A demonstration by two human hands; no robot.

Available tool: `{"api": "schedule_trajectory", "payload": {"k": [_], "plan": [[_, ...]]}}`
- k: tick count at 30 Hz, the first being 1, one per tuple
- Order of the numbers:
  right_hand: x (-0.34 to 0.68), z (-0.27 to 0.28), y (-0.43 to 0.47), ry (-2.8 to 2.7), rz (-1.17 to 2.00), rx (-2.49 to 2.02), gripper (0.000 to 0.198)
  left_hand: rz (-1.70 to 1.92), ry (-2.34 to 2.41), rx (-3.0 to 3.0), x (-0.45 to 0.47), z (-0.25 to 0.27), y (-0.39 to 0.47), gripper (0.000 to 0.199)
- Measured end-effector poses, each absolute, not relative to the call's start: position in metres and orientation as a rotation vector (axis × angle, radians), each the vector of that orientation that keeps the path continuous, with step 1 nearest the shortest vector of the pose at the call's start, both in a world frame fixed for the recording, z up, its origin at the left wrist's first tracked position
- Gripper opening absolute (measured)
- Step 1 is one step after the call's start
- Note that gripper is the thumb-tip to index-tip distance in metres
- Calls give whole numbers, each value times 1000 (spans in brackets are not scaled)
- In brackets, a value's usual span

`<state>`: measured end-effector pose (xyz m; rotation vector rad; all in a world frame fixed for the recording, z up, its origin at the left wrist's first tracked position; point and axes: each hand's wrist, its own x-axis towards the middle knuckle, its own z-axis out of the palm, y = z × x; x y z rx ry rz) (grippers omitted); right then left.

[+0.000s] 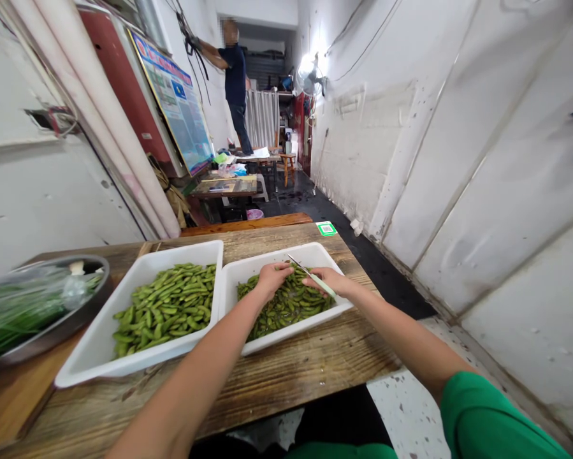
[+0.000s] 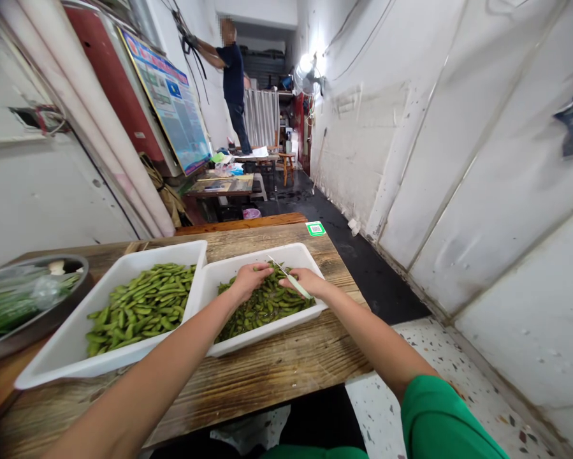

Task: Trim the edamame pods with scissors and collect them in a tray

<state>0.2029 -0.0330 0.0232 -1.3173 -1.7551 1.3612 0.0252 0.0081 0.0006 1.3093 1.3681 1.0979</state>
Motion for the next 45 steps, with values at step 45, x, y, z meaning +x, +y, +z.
{"api": "schedule_trajectory", "payload": {"k": [45], "plan": [[202,31,-36,-1614,1559,-1370,41,1131,1220,1036,23,17,4,30]]}}
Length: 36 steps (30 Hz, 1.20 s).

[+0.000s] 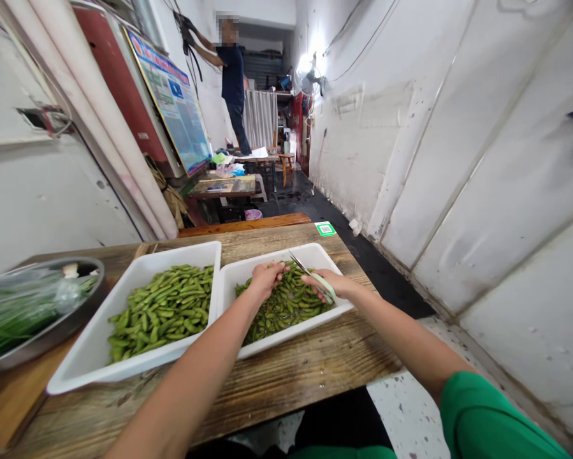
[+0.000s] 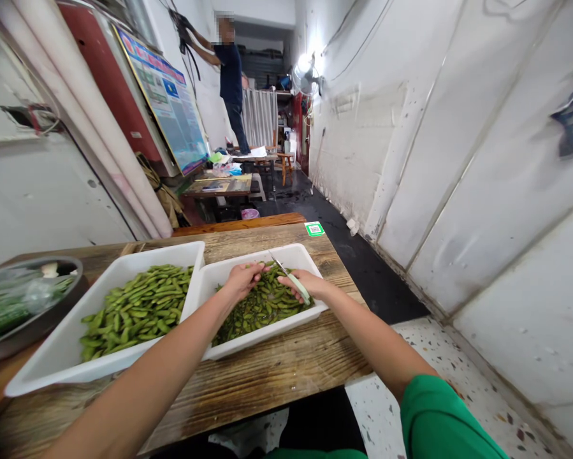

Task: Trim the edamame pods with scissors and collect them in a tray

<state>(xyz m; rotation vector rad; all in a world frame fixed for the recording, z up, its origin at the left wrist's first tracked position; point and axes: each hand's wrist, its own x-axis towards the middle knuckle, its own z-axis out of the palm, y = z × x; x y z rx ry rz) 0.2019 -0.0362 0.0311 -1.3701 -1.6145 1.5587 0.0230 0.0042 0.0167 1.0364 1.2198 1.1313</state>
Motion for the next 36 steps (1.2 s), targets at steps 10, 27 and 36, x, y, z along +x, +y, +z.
{"api": "schedule_trajectory", "payload": {"k": [10,27,36], "plan": [[205,28,-36,-1738,1474,-1325,43,1085,1194,973,22,11,8,19],[204,37,-40,-1732,1532,-1380,41,1196,1476,1131,17,-1,16,18],[205,32,-37,-1599,1518,-1365,37,1346,1147,838,9,24,17,14]]}}
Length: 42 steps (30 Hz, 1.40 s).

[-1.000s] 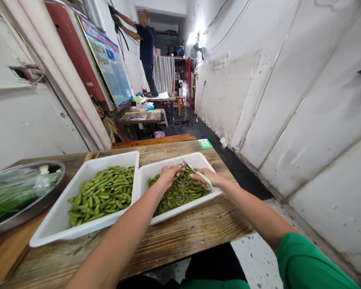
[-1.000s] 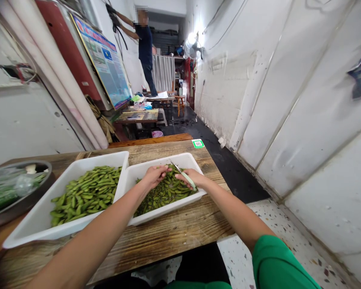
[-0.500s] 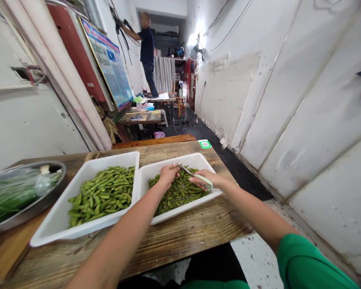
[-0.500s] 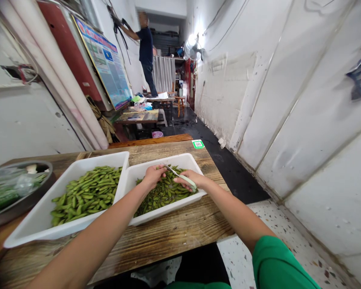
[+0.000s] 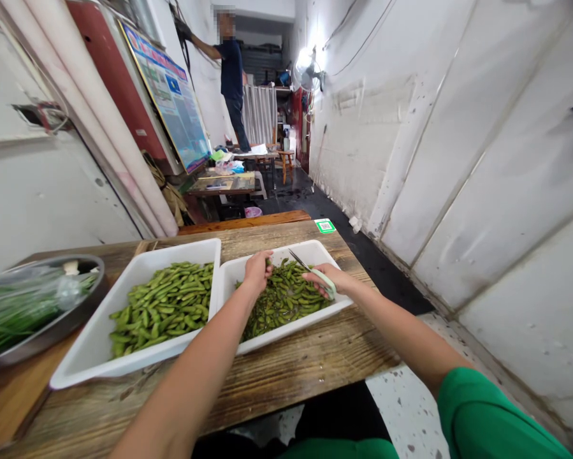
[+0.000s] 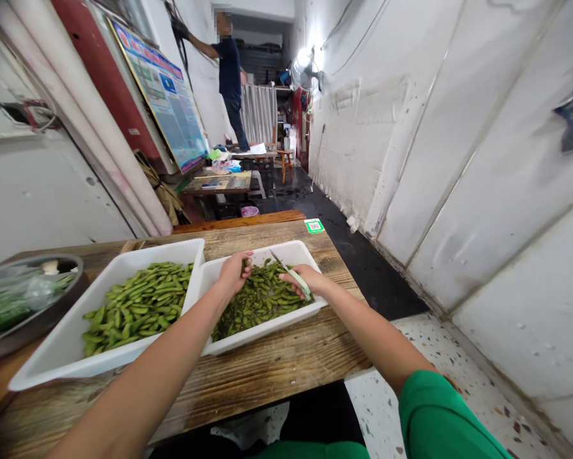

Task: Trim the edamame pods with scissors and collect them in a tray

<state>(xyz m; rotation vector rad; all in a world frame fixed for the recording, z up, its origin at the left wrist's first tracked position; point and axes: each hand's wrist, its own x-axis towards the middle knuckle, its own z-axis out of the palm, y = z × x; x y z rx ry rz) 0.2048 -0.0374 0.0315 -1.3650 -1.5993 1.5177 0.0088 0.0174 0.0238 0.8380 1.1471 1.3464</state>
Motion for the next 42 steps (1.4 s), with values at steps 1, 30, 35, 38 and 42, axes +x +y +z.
{"api": "schedule_trajectory", "payload": {"k": [1,30,35,38,42], "plan": [[205,32,-38,-1592,1513,-1371,36,1295,1086,783,7,26,17,10],[205,38,-39,-1676,1570,-1352,40,966,1212,1280,10,21,10,22],[204,40,-41,-1660,1642,-1351,40,1096,1107,1107,14,13,10,29],[204,36,-39,-1680,1649,-1309,40,1138,1163,1100,18,6,9,29],[204,34,-37,-1682,1655,-1311,41,1088,1143,1095,24,5,5,28]]}}
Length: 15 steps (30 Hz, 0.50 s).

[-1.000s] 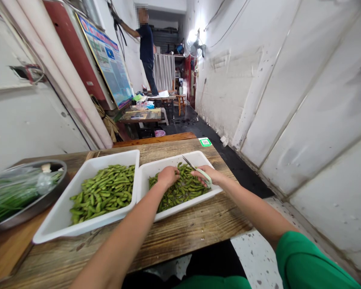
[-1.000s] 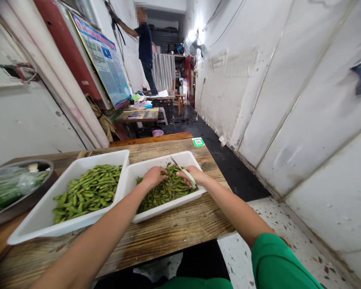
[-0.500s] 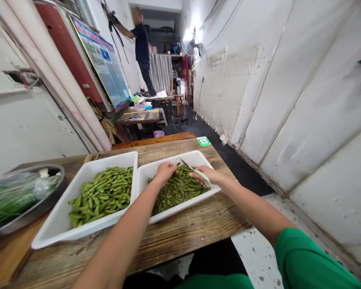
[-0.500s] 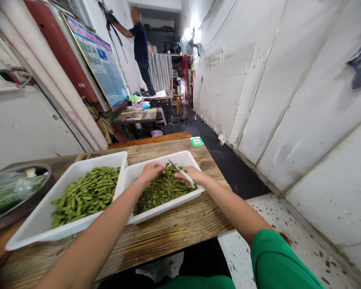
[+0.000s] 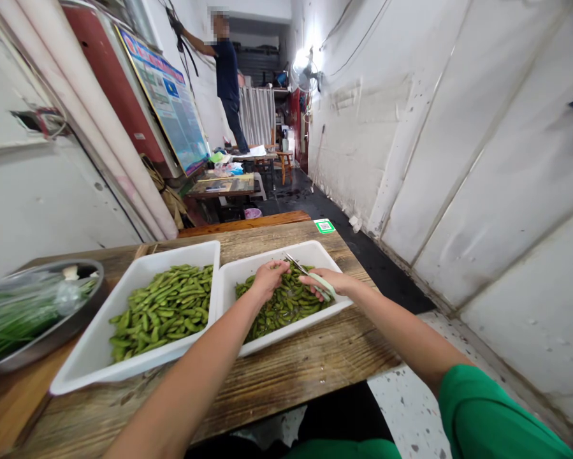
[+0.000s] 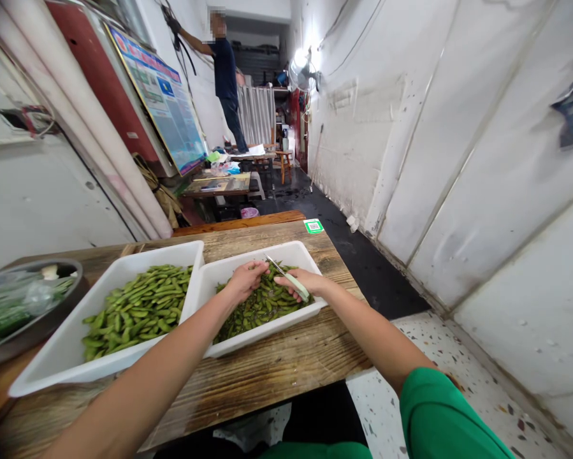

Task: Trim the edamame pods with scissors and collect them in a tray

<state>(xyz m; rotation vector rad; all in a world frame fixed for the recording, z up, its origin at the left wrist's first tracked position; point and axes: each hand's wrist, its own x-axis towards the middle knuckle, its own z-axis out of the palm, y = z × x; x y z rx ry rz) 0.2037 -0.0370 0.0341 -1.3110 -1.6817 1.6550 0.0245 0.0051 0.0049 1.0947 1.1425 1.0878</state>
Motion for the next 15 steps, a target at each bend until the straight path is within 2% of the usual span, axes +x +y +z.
{"api": "schedule_trajectory", "payload": {"k": [7,15], "plan": [[204,37,-40,-1658,1587,-1382,43,975,1063,1036,27,13,1,33],[205,32,-36,-1712,1553,-1381,44,1006,1280,1103,24,7,5,30]]}}
